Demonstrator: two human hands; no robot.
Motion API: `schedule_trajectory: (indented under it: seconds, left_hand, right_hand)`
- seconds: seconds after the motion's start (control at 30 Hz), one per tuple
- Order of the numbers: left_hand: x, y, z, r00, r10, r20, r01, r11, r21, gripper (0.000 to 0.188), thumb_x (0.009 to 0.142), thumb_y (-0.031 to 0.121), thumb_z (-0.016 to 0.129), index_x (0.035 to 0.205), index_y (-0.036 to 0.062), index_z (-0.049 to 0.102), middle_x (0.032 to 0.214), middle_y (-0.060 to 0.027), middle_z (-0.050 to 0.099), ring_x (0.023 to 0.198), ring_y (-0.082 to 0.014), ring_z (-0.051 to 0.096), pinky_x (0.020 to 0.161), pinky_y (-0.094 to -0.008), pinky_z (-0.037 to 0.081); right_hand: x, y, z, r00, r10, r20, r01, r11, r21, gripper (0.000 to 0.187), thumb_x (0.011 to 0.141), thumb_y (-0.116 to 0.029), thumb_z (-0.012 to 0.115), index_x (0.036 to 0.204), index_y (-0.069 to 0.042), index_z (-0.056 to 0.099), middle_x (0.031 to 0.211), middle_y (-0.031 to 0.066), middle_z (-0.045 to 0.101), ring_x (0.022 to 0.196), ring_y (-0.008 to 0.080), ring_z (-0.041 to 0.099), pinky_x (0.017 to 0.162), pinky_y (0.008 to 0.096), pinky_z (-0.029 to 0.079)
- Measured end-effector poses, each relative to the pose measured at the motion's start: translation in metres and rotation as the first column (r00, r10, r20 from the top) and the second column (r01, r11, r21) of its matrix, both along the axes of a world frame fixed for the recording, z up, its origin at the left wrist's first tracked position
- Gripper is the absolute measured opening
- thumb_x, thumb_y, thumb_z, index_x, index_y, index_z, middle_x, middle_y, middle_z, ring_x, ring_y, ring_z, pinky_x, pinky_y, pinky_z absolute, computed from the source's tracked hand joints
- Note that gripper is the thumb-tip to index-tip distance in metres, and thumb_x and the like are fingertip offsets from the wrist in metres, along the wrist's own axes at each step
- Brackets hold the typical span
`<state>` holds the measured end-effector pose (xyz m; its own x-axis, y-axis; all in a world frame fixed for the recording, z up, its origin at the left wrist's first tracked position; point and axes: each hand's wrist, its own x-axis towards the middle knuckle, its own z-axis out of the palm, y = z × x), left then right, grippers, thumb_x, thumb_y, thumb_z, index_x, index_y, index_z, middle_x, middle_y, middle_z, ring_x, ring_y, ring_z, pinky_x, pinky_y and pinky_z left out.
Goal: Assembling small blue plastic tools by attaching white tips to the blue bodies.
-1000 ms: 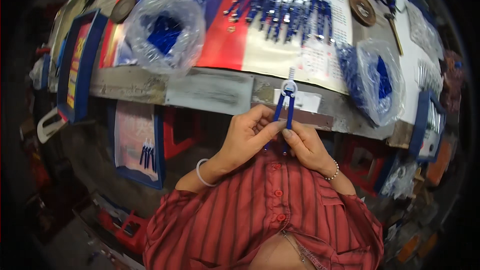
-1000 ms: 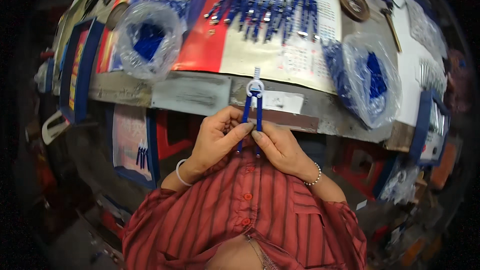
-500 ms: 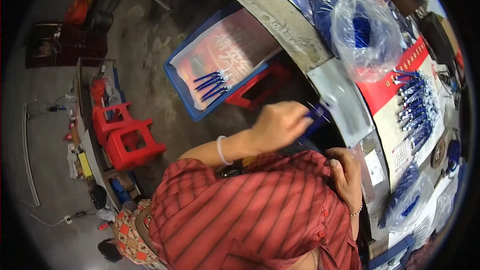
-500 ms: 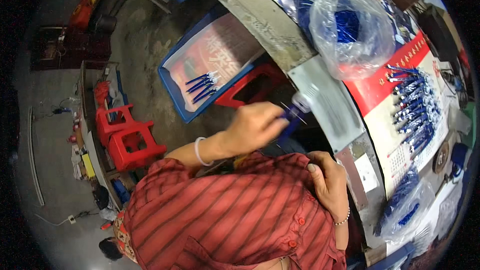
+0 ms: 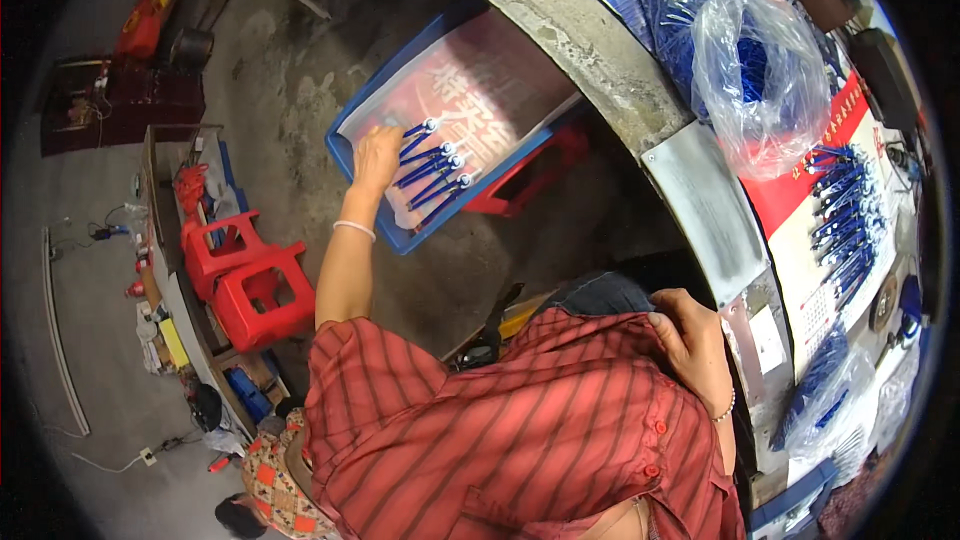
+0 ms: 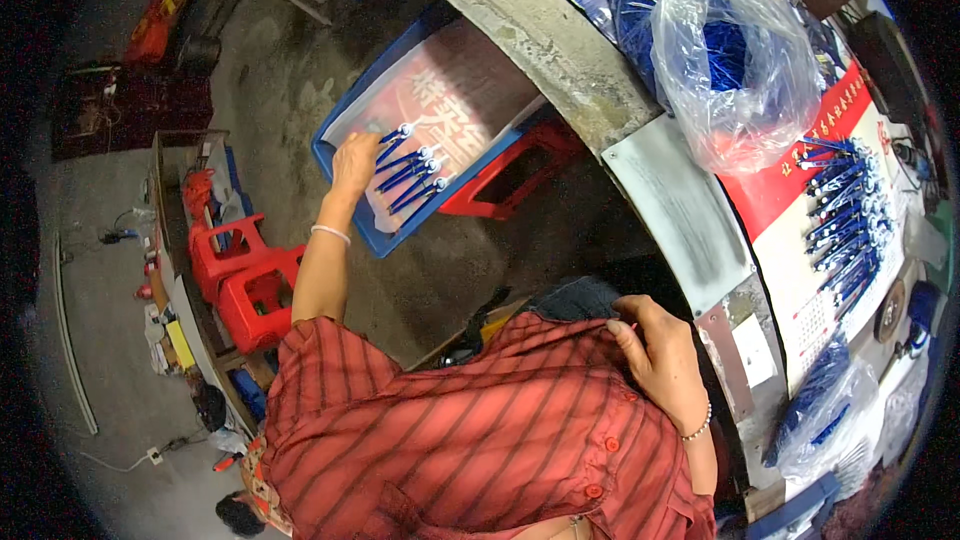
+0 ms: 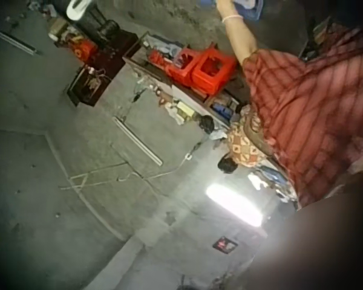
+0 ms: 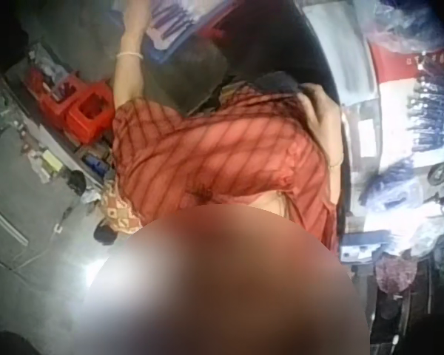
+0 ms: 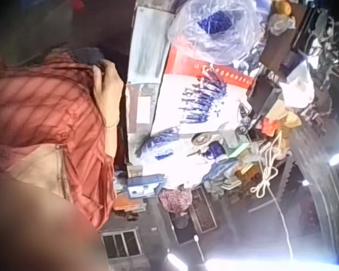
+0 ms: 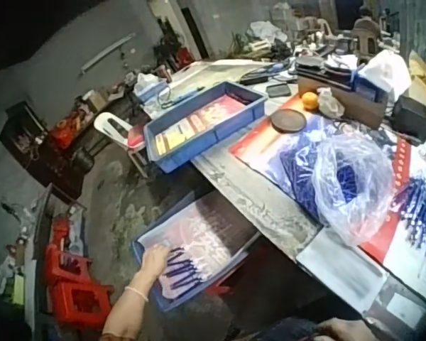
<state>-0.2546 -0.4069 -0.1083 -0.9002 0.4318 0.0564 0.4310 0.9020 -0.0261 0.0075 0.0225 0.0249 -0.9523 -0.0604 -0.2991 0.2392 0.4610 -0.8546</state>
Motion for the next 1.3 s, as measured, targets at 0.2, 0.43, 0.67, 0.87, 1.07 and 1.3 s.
schedule_trajectory:
  seconds: [0.2, 0.43, 0.67, 0.87, 1.07, 1.3]
  left_hand:
    - [-0.013, -0.004, -0.017, 0.987, -0.079, 0.142, 0.097, 0.988, -0.119, 0.013, 0.080, 0.018, 0.057, 0.079, 0.0050, 0.060, 0.082, -0.0142, 0.063, 0.082, -0.0318, 0.061, 0.071, -0.0426, 0.049]
    - [-0.011, 0.002, -0.032, 0.987, -0.067, 0.143, 0.084, 0.990, -0.115, 0.013, 0.080, 0.016, 0.058, 0.088, 0.0057, 0.059, 0.089, -0.0154, 0.063, 0.086, -0.0332, 0.061, 0.071, -0.0429, 0.050]
    - [-0.005, -0.008, -0.029, 0.991, 0.002, 0.131, 0.007, 0.998, -0.066, 0.023, 0.087, 0.011, 0.048, 0.105, 0.0035, 0.060, 0.100, -0.0193, 0.061, 0.094, -0.0362, 0.057, 0.081, -0.0431, 0.046]
    - [-0.001, 0.126, 0.062, 0.989, -0.143, -0.030, 0.141, 0.886, 0.441, 0.017, 0.088, 0.004, 0.052, 0.102, -0.0010, 0.059, 0.094, -0.0151, 0.062, 0.088, -0.0301, 0.060, 0.077, -0.0342, 0.047]
    - [0.069, 0.294, 0.159, 0.814, -0.580, 0.018, 0.391, 0.571, 0.722, 0.014, 0.084, -0.002, 0.054, 0.096, -0.0024, 0.062, 0.088, -0.0123, 0.064, 0.079, -0.0211, 0.062, 0.072, -0.0286, 0.047]
    - [0.122, 0.478, 0.170, 0.549, -0.834, 0.049, 0.404, 0.316, 0.859, 0.015, 0.084, 0.004, 0.059, 0.097, -0.0016, 0.061, 0.086, -0.0143, 0.064, 0.071, -0.0232, 0.062, 0.063, -0.0299, 0.048]
  right_hand:
    - [0.002, -0.003, -0.007, 1.000, -0.002, -0.003, 0.002, 1.000, 0.020, 0.021, 0.087, -0.013, 0.060, 0.098, 0.004, 0.057, 0.082, 0.0189, 0.061, 0.071, 0.0284, 0.061, 0.065, 0.0316, 0.048]
    - [0.001, -0.001, -0.010, 0.999, 0.025, -0.042, -0.022, 0.996, 0.084, 0.022, 0.085, -0.014, 0.061, 0.098, 0.003, 0.057, 0.083, 0.0196, 0.060, 0.073, 0.0348, 0.061, 0.065, 0.0365, 0.048]
    - [0.007, 0.010, -0.027, 0.971, 0.144, -0.189, -0.121, 0.984, 0.128, 0.024, 0.084, -0.022, 0.060, 0.094, -0.001, 0.053, 0.086, 0.0186, 0.059, 0.075, 0.0381, 0.059, 0.062, 0.0449, 0.047]
    - [0.027, 0.021, -0.030, 0.973, 0.066, -0.221, -0.045, 0.994, 0.102, 0.025, 0.085, -0.023, 0.059, 0.095, -0.001, 0.051, 0.084, 0.0176, 0.058, 0.073, 0.0371, 0.058, 0.059, 0.0440, 0.046]
    - [0.052, 0.040, -0.020, 0.980, -0.004, -0.200, 0.018, 0.998, 0.066, 0.024, 0.086, -0.024, 0.057, 0.096, -0.002, 0.052, 0.083, 0.0174, 0.058, 0.075, 0.0374, 0.058, 0.061, 0.0454, 0.046]
    - [0.103, 0.069, -0.010, 0.974, -0.180, -0.139, 0.192, 0.978, 0.080, 0.023, 0.087, -0.023, 0.057, 0.096, -0.001, 0.056, 0.086, 0.0184, 0.061, 0.079, 0.0364, 0.060, 0.067, 0.0429, 0.048]
